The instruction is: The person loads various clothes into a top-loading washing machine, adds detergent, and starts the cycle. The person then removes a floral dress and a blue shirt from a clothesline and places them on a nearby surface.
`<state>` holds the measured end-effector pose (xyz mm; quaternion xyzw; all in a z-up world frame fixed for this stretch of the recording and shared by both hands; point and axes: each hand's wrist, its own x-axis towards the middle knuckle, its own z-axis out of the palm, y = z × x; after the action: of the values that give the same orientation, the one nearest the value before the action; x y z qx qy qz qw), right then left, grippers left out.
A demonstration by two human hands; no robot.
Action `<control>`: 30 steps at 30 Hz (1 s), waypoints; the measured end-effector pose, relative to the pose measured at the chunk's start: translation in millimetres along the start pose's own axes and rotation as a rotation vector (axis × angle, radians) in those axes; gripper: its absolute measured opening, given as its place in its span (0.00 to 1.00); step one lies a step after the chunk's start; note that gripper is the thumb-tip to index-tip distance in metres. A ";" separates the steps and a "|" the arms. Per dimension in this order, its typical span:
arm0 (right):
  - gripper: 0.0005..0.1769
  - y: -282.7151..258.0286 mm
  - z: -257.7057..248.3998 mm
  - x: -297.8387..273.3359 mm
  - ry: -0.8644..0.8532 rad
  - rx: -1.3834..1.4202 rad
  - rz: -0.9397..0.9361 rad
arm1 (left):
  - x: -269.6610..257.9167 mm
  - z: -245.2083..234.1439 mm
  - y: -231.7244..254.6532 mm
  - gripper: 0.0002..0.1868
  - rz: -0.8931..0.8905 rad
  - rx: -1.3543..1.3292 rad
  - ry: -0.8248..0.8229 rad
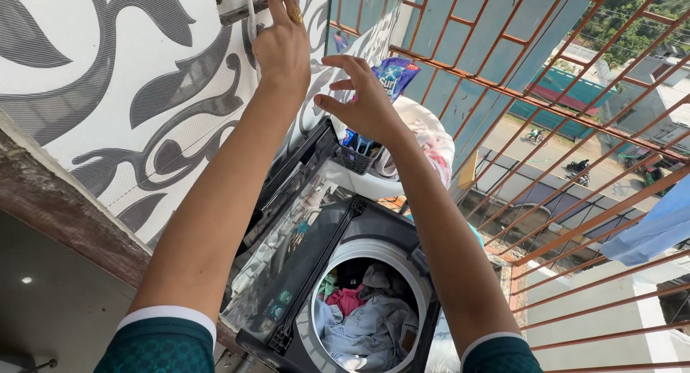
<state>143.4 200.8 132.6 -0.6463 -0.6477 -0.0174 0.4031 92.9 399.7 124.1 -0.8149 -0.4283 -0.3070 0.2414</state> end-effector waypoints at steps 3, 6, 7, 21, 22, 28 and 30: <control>0.35 6.0 -1.3 -8.6 -0.007 0.023 0.050 | -5.6 -5.3 1.5 0.57 0.020 -0.110 0.057; 0.34 20.2 -3.6 -23.4 0.011 0.022 0.062 | -17.6 -7.8 8.9 0.50 0.089 -0.209 0.261; 0.33 26.7 -5.7 -29.9 0.026 0.017 0.060 | -23.6 -8.4 14.3 0.46 0.128 -0.221 0.311; 0.32 129.5 -71.8 -245.9 0.283 0.080 0.553 | -180.3 -15.0 221.6 0.05 0.579 -0.982 0.056; 0.33 136.8 -75.4 -270.5 0.318 0.099 0.612 | -198.1 -14.1 239.8 0.06 0.622 -1.008 -0.025; 0.42 173.8 -71.0 -455.6 0.203 -0.047 1.063 | -336.6 7.5 322.3 0.14 1.004 -1.129 -0.589; 0.50 182.1 -55.1 -517.7 0.076 -0.135 1.194 | -381.9 20.4 339.4 0.21 1.126 -1.076 -0.736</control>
<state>242.9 -225.4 -203.0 -0.9215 -0.1555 0.1477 0.3238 216.3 27.8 -204.4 -0.9572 0.1923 -0.0192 -0.2153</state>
